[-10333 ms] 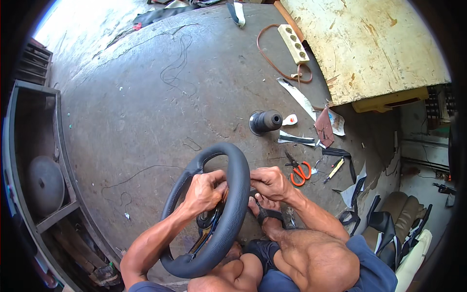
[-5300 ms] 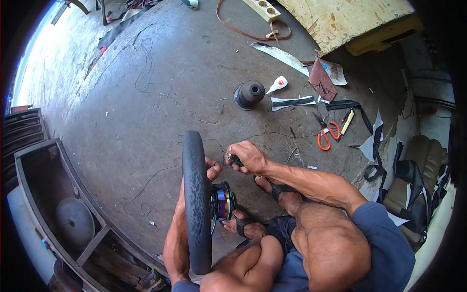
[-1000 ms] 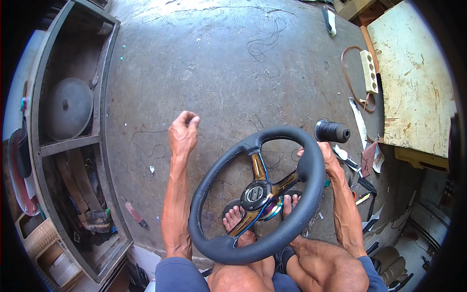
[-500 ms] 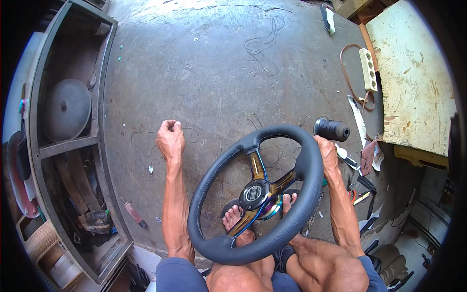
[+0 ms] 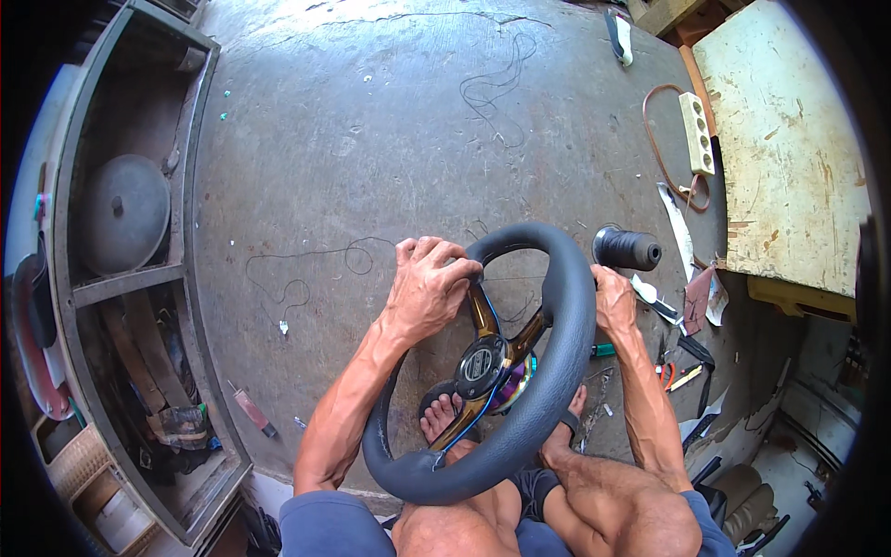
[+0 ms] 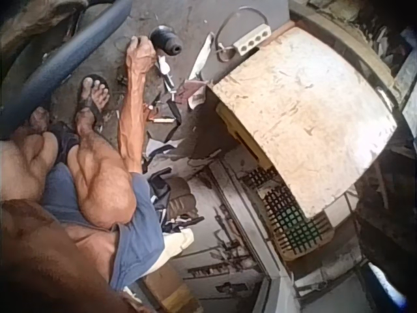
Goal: The person sews a leather cover onto a steering wheel by hand using a needle and thread, pulling the stitches tight and occasionally using a piece of metal to tuck the leather into the spokes.
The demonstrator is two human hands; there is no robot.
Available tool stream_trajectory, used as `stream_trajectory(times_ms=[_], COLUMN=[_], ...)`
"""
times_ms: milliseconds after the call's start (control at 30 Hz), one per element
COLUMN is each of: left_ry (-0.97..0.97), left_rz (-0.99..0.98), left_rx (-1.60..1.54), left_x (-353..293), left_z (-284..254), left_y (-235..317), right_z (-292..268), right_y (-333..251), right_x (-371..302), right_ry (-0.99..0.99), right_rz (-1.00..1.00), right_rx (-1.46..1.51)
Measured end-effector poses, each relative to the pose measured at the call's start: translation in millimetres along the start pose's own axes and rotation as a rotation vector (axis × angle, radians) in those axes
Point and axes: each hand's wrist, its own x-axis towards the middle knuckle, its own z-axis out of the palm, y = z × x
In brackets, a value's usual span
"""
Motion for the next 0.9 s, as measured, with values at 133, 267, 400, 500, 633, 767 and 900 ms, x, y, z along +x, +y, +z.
stream_trajectory(times_ms=[133,267,400,500,633,767,900], left_ry=[0.015,0.001,-0.014,-0.018,0.008,0.005,0.067], left_rz=[-0.044,-0.095,-0.182,-0.178,-0.095,-0.083,-0.177], left_rx=[0.049,0.010,-0.170,-0.185,-0.188,-0.225,-0.234], left_x=[-3,-10,-9,-11,-10,-10,-8], left_z=[-2,-1,1,1,2,3,3], left_y=[-3,-3,-4,-9,-9,-11,-16], right_z=[2,2,1,-1,-2,-10,-22], right_y=[-1,2,5,1,0,-5,33], right_x=[0,2,2,1,-1,-22,-46], right_ry=[0.002,0.006,-0.008,-0.022,0.039,0.219,0.201], right_rz=[0.020,0.000,-0.013,0.001,-0.061,-0.087,0.199], right_rx=[0.033,0.043,0.069,0.081,0.076,0.050,-0.046])
